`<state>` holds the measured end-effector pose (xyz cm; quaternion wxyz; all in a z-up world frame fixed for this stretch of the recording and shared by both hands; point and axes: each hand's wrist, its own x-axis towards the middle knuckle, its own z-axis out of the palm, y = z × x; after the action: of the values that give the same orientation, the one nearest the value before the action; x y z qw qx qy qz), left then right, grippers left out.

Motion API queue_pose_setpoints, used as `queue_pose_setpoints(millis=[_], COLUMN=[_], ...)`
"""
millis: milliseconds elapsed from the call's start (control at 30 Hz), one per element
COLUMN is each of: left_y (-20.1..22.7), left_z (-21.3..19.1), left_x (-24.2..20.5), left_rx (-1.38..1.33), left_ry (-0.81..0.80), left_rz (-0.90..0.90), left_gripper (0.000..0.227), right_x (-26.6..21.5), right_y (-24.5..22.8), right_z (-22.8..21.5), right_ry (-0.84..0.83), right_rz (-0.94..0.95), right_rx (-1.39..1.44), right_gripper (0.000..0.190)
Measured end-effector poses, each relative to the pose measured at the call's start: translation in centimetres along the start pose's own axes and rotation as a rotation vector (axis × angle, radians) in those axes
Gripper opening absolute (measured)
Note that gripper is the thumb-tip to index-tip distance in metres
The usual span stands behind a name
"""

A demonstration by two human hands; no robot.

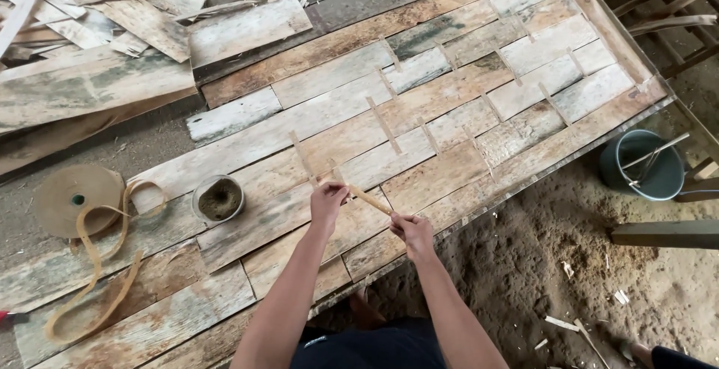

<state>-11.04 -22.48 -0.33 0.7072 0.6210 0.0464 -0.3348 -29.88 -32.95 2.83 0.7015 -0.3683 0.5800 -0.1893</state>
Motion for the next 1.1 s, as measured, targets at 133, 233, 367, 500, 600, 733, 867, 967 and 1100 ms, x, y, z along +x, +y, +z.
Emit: queue_pose_setpoints(millis=[133, 233, 367, 500, 600, 733, 867, 967, 1100], left_y=[-0.3, -0.3, -2.6, -5.9, -5.1, -5.9, -7.6, -6.4, -6.7], left_z=[0.8, 1.9, 3.0, 3.7, 4.3, 4.5, 5.0, 5.9, 6.7], left_x=[0.4, 1.1, 4.7, 7.7, 6.9, 6.8, 8.0, 7.2, 7.8], left_rx=[0.042, 0.158, 0.551, 0.843, 0.794, 0.759, 0.774, 0.791, 0.865], left_ry=[-0.013, -0.014, -0.038, -0.084, -0.064, -0.108, -0.114, -0.138, -0.116], left_rz=[0.02, 0.031, -0.032, -0.019, -0.064, -0.015, 0.025, 0.017, 0.037], left_gripper=[0.013, 0.011, 0.012, 0.01, 0.012, 0.019, 0.018, 0.018, 0.014], right_x=[-0.3, -0.1, -0.5, 0.9, 1.1, 0.0, -0.8, -0.7, -0.2], right_y=[-0.2, -0.5, -0.8, -0.3, -0.2, -0.4, -0.3, 0.2, 1.3], right_z=[-0.6, -1.2, -1.7, -1.6, -1.5, -2.2, -2.5, -2.7, -3.5], right_ry=[-0.005, 0.021, 0.027, 0.013, 0.049, 0.092, 0.117, 0.135, 0.162], right_rz=[0.016, 0.034, 0.041, 0.07, 0.081, 0.099, 0.106, 0.118, 0.128], right_rx=[-0.01, -0.003, 0.009, -0.059, -0.055, -0.042, -0.017, -0.014, -0.096], right_gripper=[0.031, 0.031, 0.05, 0.032, 0.029, 0.024, 0.016, 0.017, 0.024])
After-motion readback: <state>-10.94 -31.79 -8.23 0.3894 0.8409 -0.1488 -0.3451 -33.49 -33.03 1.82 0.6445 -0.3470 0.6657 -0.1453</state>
